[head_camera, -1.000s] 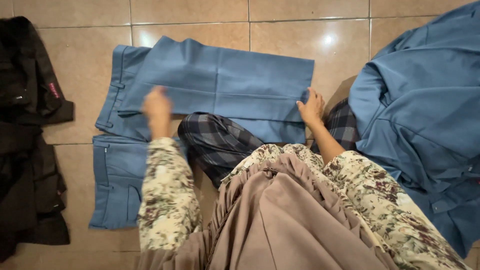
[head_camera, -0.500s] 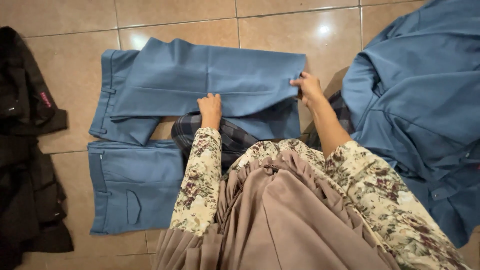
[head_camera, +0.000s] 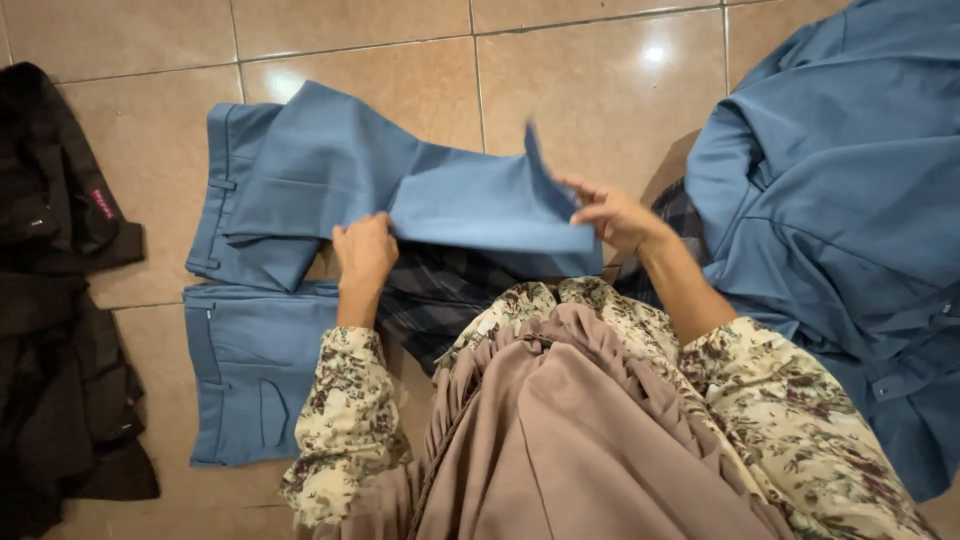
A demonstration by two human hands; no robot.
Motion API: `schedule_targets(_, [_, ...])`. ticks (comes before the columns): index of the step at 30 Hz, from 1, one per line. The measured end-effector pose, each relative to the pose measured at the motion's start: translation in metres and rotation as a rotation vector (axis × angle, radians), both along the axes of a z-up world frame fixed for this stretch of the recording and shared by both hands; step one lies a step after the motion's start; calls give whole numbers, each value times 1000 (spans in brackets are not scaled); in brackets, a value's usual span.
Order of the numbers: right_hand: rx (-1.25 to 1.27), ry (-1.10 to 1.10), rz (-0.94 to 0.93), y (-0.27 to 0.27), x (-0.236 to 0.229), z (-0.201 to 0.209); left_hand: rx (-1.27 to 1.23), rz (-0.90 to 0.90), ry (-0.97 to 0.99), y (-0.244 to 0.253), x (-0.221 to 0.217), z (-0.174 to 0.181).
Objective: The person is folding blue pants into rectangular shapes on a tiled floor.
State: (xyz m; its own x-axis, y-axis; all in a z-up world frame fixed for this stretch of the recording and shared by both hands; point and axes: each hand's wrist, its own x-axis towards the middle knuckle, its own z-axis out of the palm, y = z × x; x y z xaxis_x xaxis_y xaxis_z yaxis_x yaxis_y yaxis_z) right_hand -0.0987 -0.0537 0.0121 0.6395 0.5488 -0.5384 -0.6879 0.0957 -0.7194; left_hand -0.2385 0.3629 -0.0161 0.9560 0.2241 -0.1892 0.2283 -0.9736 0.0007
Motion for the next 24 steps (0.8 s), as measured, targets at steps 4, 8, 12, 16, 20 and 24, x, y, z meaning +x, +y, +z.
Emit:
schedule_targets(4, [-390,-174,264,-14,-23,-80,-56,31,-20,-20,-7,10])
schedule_targets(8, [-856,-372,275,-25,-26,-175,-172,46,-11,-34,0,7])
schedule_targets(12, [-958,-461,199,-25,-13,-154,-190,43,-41,-48,2,5])
schedule_targets(16, [-831,-411,124,-12,-5,-81,-168,40,-76,-57,3,-3])
schedule_targets(20, [-852,-338,-92,-30,18,-157,-77,3,-169,-71,5,-22])
schedule_targets(24, [-796,-250,-242,-32,26,-187,46,-24,-273,-80,3,-39])
